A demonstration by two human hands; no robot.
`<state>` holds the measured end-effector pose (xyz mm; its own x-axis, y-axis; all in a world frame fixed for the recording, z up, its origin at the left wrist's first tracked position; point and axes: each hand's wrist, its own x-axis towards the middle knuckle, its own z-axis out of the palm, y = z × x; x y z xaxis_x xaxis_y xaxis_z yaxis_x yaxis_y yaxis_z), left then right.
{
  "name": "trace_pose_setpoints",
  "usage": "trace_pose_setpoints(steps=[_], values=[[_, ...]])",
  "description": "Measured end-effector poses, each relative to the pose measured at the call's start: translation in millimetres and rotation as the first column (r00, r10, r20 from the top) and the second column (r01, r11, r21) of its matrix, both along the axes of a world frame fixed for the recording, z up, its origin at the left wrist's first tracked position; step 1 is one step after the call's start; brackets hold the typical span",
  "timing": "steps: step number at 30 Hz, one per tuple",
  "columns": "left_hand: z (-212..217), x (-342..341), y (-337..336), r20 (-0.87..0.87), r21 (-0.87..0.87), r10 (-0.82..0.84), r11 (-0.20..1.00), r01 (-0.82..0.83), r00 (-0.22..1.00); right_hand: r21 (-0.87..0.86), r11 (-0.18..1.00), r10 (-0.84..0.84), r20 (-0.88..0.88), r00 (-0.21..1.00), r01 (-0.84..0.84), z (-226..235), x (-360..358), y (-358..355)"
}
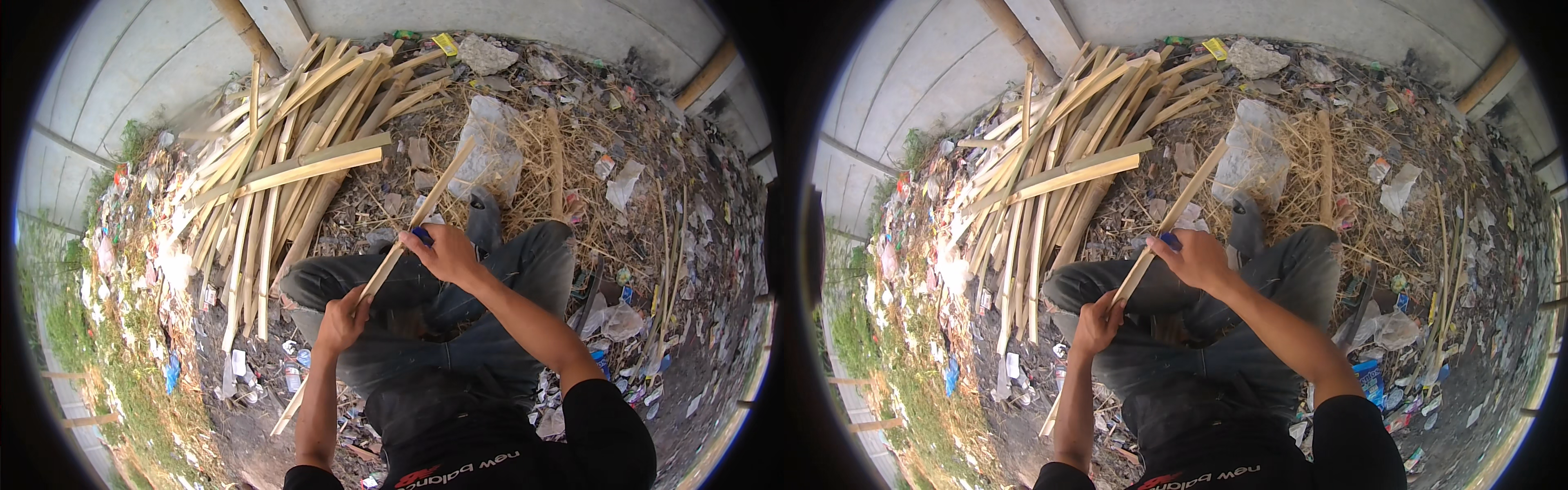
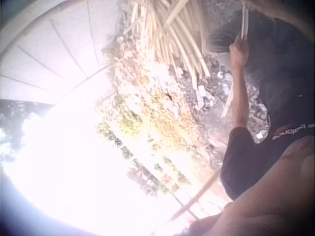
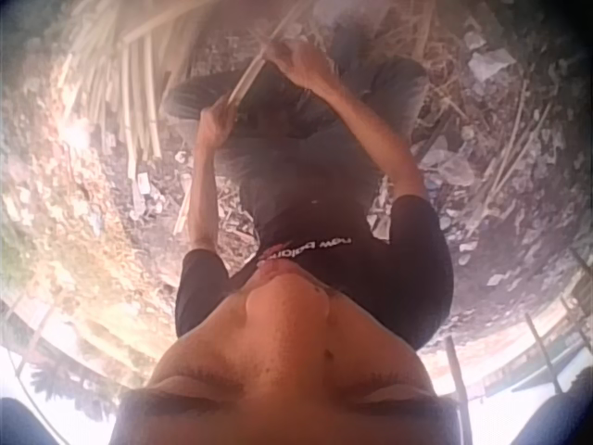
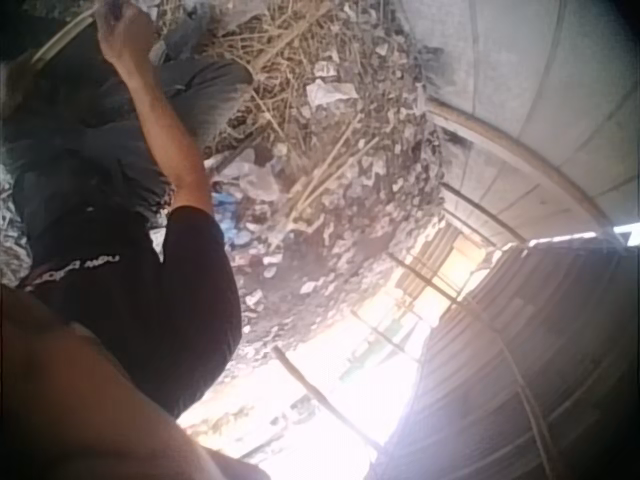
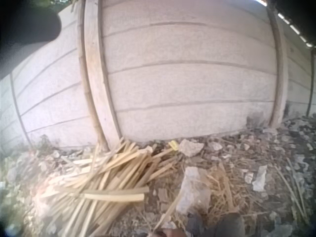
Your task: The person sits on the ground and uses a blue utility knife to shave thin strips off a long bamboo pole. They hold the pole with their left hand and scrape the surface with the knife in their right hand, creating a pile of bamboo shavings.
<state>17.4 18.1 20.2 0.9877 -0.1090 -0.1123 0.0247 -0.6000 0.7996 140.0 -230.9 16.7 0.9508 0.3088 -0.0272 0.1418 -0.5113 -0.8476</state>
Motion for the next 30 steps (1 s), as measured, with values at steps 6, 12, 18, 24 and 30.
trace_pose_setpoints(steps=[6, 12, 18, 24, 30], values=[[1.5, 1.7, -2.3, 0.013, 0.017, -0.014, 1.000, 0.014, 1.000, 0.219, 0.976, 0.027, -0.015, 1.000, -0.023, -26.9, -0.7, 8.7], [0.0, 1.8, -1.3, -0.009, 0.002, -0.002, 1.000, 0.002, 1.000, 0.691, 0.722, 0.610, -0.614, 0.501, -0.033, -9.7, 13.5, -15.9], [-6.5, -1.2, -3.0, 0.035, 0.018, 0.023, 1.000, -0.024, 0.999, 0.310, 0.923, -0.293, 0.176, 0.940, 0.230, -12.9, 28.7, -15.9], [-15.1, -4.0, -6.9, 0.078, 0.116, 0.063, 0.991, -0.072, 0.995, -0.175, 0.983, -0.020, 0.136, 0.991, 0.044, -2.0, -5.9, -6.6], [-12.2, -5.2, -9.7, 0.130, 0.189, 0.068, 0.978, -0.092, 0.989, -0.266, 0.962, -0.049, 0.061, 0.997, 0.063, 1.8, -13.7, 6.6]])
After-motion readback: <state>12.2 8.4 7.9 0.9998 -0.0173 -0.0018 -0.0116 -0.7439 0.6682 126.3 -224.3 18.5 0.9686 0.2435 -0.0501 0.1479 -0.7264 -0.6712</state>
